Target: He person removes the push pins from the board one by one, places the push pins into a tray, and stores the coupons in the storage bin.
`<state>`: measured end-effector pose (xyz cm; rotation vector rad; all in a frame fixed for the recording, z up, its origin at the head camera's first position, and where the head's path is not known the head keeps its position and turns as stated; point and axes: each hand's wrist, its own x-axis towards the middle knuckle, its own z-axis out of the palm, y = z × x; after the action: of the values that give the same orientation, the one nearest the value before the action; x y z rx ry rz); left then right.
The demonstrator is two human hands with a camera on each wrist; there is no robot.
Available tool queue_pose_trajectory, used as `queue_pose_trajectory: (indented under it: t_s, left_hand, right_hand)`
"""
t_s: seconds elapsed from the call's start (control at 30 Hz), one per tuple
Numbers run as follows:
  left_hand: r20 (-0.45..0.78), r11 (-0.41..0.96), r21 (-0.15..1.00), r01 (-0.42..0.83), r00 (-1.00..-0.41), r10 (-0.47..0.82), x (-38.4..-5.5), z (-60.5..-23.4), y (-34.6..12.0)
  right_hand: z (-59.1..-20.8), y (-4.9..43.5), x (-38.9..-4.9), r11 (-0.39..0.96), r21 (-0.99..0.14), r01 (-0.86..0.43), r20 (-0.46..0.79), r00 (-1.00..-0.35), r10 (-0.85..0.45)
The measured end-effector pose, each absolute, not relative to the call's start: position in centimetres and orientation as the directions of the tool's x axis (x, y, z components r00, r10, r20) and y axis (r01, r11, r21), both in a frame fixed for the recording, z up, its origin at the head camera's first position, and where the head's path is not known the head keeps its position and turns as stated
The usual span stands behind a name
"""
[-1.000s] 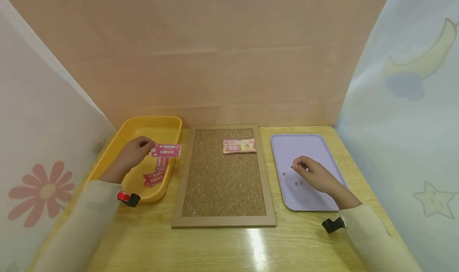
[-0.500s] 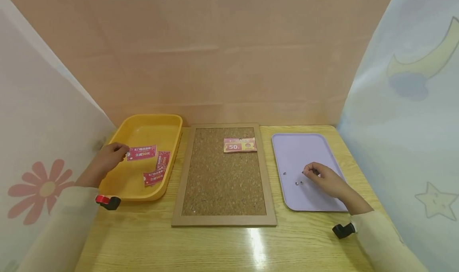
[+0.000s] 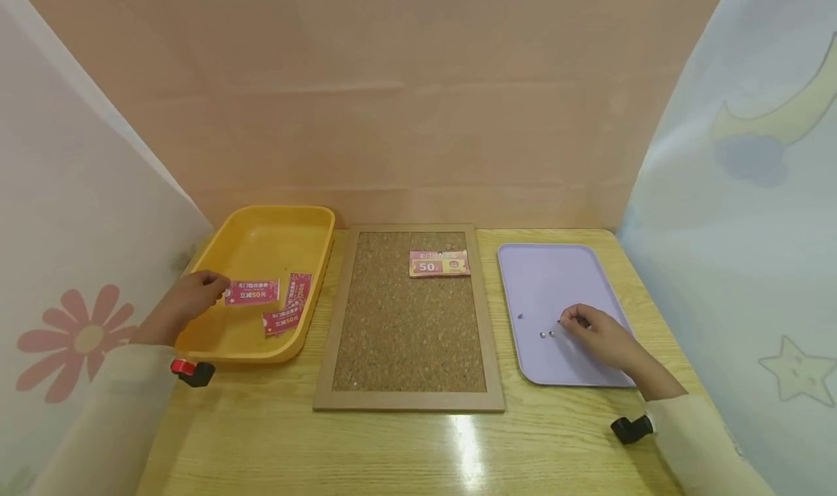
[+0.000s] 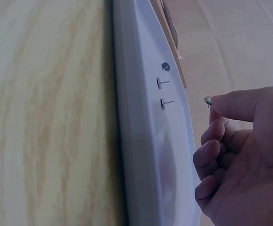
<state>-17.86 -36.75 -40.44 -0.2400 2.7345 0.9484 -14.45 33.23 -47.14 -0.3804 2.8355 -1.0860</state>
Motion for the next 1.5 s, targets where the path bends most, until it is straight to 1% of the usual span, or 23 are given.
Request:
queue_pose_trajectory:
  t_s: [0.3, 0.5, 0.73, 1.07, 1.17, 1.37, 1.5]
  left_hand:
    - [-0.355, 0.778, 0.576, -0.252, -0.934, -0.04, -17.8, -41.3, -36.8]
    - [-0.336, 0.775, 0.593, -0.218, -0.942, -0.009, -17.6, -41.3, -36.9]
    - [-0.314, 0.784, 0.588, -0.2, -0.949, -0.006, -17.1, -41.5, -36.6]
    - [-0.222, 0.829, 0.547, -0.116, -0.975, 0.011, -17.0, -41.2, -36.0]
    - [-0.176, 0.84, 0.537, -0.082, -0.984, 0.017, -17.0, -41.2, -35.9]
    - [-0.087, 0.865, 0.496, -0.067, -0.996, -0.028, -17.2, -40.9, -35.2]
    - [-0.05, 0.869, 0.494, -0.035, -0.999, -0.012, -17.3, -40.3, -34.0]
  right_hand:
    - [-47.6, 33.2, -14.2, 0.704, -0.676, -0.217, 0.033, -0.964, -0.265]
    - [-47.7, 33.1, -14.3, 0.712, -0.666, -0.221, 0.039, -0.964, -0.263]
    - [-47.7, 33.0, -14.3, 0.713, -0.675, -0.19, 0.003, -0.967, -0.254]
    - [-47.8, 32.8, -14.2, 0.713, -0.68, -0.171, -0.01, -0.97, -0.243]
    - [-47.8, 32.8, -14.2, 0.717, -0.677, -0.168, -0.009, -0.972, -0.236]
    - [-47.8, 32.8, -14.2, 0.714, -0.678, -0.177, 0.004, -0.971, -0.237]
    - [-47.7, 32.8, -14.2, 0.714, -0.677, -0.179, 0.011, -0.972, -0.233]
